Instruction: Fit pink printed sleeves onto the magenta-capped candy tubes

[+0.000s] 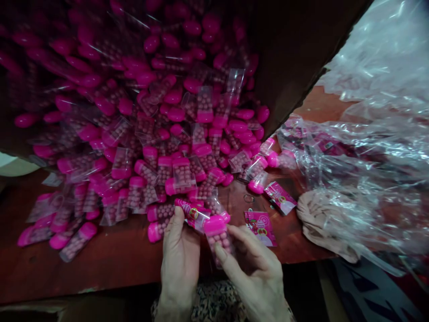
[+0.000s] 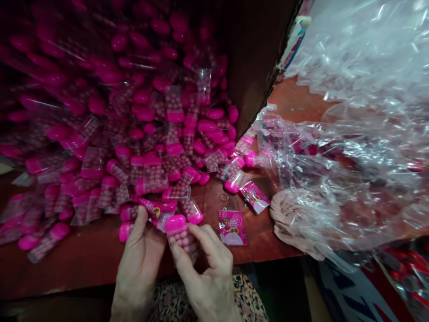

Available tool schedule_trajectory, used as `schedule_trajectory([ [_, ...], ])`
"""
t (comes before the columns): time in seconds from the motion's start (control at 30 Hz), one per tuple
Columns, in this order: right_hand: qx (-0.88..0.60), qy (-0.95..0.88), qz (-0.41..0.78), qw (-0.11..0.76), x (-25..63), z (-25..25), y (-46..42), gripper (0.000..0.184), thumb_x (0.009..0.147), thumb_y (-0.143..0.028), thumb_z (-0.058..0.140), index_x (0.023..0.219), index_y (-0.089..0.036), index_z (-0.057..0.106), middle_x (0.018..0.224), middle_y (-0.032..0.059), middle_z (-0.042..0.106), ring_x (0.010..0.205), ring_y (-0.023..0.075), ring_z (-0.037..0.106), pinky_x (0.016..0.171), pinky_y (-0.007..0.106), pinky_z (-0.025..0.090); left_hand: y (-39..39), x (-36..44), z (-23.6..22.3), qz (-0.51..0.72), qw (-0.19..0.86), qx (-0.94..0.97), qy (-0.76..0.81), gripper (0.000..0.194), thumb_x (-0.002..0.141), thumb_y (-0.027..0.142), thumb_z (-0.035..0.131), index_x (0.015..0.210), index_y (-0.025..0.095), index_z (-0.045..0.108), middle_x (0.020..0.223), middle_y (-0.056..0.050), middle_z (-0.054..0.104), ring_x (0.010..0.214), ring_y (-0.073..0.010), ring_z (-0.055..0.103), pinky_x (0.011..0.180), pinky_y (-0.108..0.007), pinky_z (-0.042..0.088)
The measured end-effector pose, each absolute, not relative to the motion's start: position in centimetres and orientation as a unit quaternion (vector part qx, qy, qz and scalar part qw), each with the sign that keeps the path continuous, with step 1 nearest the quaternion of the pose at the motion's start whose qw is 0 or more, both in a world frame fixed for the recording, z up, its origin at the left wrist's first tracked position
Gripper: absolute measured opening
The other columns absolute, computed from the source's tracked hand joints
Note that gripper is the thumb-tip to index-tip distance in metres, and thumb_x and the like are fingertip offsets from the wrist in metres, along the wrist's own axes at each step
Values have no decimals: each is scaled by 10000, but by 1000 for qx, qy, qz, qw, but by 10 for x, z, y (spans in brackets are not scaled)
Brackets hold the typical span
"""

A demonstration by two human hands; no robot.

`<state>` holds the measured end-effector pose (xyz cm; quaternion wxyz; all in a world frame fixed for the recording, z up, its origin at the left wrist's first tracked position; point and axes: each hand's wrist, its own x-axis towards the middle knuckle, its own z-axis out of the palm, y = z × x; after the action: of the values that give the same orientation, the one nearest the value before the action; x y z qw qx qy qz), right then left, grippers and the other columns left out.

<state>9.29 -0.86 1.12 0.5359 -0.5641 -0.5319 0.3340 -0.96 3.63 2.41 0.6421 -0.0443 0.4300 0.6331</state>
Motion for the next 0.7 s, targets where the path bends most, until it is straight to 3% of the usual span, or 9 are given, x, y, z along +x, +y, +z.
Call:
schedule_trajectory([
  [0.2,-560,-525,363,528,90,10,-7,228,730,-167,663,949,-229,647,734,-21,614,609,105,611,531,190,530,34,-10,15,641,621,-18,452,174,735,325,679,772,155,690,714,-7,685,622,-108,603,660,-224,490],
  [0.37,-573,-530,362,509,93,9,-5,201,768,-207,636,966,-235,659,748,-4,611,645,124,609,543,216,531,30,-7,19,635,604,59,479,124,668,232,739,746,156,680,714,-16,698,640,-121,631,679,-240,507],
  [0.7,-538,-593,347,488,96,3,-6,286,790,-135,607,1065,-206,641,875,46,629,755,147,614,639,246,531,29,0,17,590,659,73,461,180,720,273,689,803,113,685,724,-80,718,763,-213,680,774,-344,520],
])
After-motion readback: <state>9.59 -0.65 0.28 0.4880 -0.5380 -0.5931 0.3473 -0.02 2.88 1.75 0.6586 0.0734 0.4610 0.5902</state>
